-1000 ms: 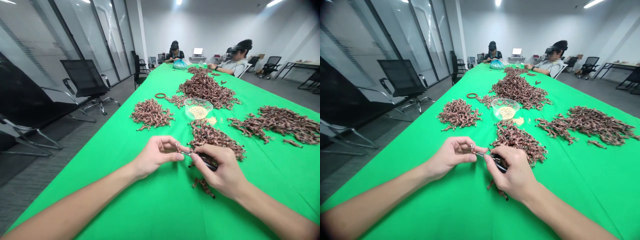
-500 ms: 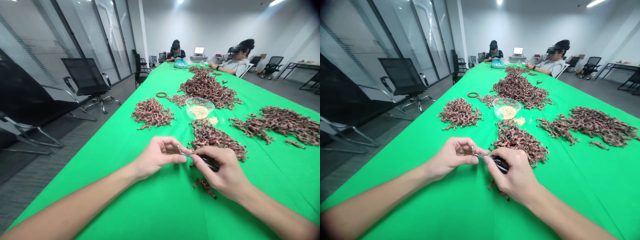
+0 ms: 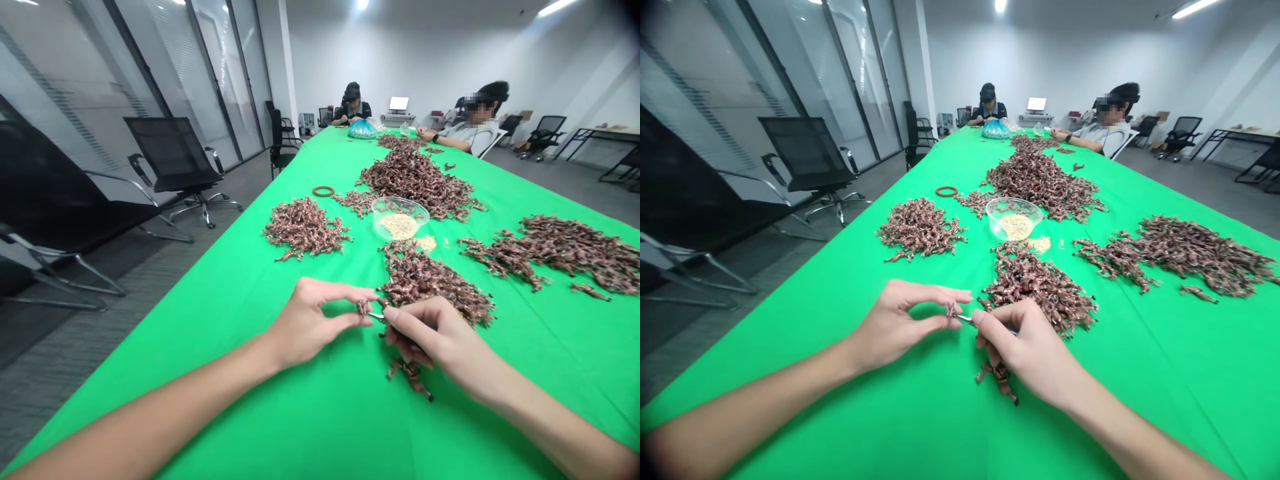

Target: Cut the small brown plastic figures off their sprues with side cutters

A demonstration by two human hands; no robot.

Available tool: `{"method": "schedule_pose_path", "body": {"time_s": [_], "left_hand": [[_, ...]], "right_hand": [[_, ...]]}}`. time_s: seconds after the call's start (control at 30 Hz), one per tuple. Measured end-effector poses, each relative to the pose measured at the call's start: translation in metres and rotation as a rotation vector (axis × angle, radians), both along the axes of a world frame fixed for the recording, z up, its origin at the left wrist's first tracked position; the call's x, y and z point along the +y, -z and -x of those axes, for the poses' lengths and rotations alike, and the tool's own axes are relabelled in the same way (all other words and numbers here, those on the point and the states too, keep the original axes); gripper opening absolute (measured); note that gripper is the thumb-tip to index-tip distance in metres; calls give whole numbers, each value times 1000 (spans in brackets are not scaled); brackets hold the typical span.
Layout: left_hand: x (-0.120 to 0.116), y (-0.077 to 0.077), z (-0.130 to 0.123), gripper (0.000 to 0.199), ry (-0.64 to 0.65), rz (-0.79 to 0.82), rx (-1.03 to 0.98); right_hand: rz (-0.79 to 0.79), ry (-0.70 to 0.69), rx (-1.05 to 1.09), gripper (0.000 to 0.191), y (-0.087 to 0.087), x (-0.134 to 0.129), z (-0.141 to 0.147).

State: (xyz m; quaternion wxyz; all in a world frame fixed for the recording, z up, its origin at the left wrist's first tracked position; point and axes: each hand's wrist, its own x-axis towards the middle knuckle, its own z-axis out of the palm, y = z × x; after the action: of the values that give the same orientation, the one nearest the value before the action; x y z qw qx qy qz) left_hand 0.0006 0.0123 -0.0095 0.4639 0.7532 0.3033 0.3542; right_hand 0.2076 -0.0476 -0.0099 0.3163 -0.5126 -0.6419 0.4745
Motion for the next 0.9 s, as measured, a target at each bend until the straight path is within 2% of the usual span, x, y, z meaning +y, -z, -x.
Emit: {"method": "schedule_pose_path", "body": {"time_s": [0.03, 0.17, 0.23, 0.3, 0.5, 0.9], "left_hand": [[1, 1, 0, 14, -7, 59, -24], [4, 4, -1, 20, 47, 342, -168], [6, 5, -2, 20, 83, 430, -207], [6, 4, -2, 20, 108, 492, -234], [4, 0, -3, 20, 150, 596, -259], [2, -1, -2, 19, 166, 637, -246]], "right_hand": [[-98, 39, -66, 42, 0, 0, 0], [-729, 175, -355, 14, 3, -1, -4], [-952, 162, -422, 15, 5, -1, -7], [-1076, 145, -478, 22, 7, -1, -9], [-1218, 138, -577, 29, 7, 0, -11], [-1233, 132, -577, 29, 9, -1, -10]]}}
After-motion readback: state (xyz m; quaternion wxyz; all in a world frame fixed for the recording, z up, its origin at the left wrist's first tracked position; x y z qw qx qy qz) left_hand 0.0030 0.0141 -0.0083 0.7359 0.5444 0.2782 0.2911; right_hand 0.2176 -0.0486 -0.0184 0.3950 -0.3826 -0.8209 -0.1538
